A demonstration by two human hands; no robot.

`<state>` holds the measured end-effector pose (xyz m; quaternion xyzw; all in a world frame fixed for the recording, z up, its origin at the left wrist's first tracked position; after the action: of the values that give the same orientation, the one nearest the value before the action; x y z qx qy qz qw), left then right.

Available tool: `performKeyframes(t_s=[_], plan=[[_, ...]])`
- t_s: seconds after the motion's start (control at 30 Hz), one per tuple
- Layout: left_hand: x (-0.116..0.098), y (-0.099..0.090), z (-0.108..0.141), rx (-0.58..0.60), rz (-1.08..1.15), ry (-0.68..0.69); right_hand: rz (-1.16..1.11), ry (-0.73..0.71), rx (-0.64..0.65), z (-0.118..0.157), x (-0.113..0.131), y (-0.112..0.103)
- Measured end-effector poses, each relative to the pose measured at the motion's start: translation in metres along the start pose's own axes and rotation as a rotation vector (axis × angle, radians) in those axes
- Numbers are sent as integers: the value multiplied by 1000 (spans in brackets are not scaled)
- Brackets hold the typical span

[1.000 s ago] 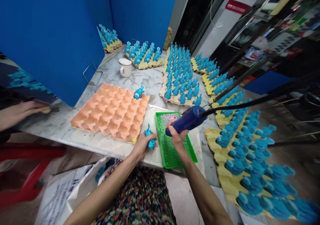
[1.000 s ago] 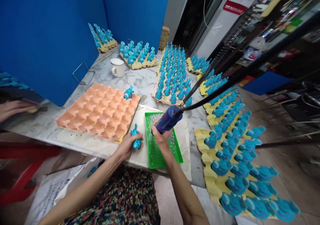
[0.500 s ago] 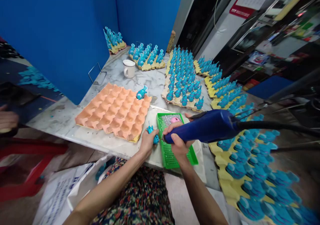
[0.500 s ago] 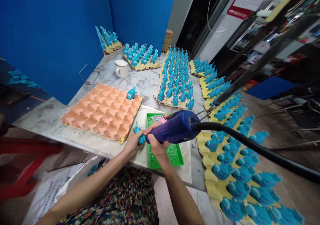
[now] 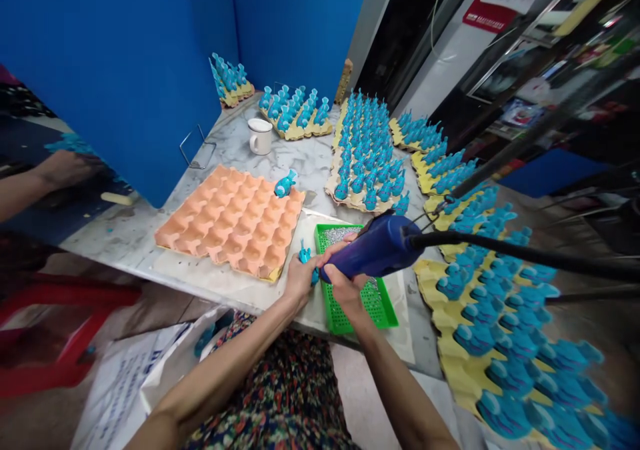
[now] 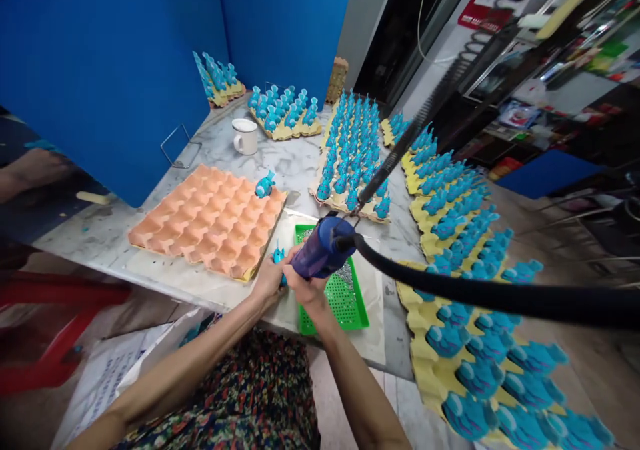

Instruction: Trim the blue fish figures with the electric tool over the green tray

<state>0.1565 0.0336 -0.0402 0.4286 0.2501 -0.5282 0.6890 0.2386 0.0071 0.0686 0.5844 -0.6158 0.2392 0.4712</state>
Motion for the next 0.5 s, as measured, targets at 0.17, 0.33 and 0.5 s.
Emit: performKeyframes(t_s=[0.17, 0.33, 0.5], plan=[[2, 2, -1, 325, -189, -167, -133, 88, 156, -10, 7, 11], [-3, -6, 4, 490, -275, -243, -264, 200, 339, -25, 18, 22], [-2, -10, 3, 410, -101, -205, 39, 94, 14, -27, 9, -17]])
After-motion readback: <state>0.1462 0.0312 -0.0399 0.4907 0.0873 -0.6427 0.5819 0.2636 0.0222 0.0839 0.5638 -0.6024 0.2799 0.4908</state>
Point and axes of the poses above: each hand's wrist, its own z-axis away from the middle knuckle, its own y-axis out of the palm, x = y × z, the point moved 7 cm from there along -z, towards the middle knuckle, and after that the axes turned 7 degrees about -z, right-handed, at the moved point
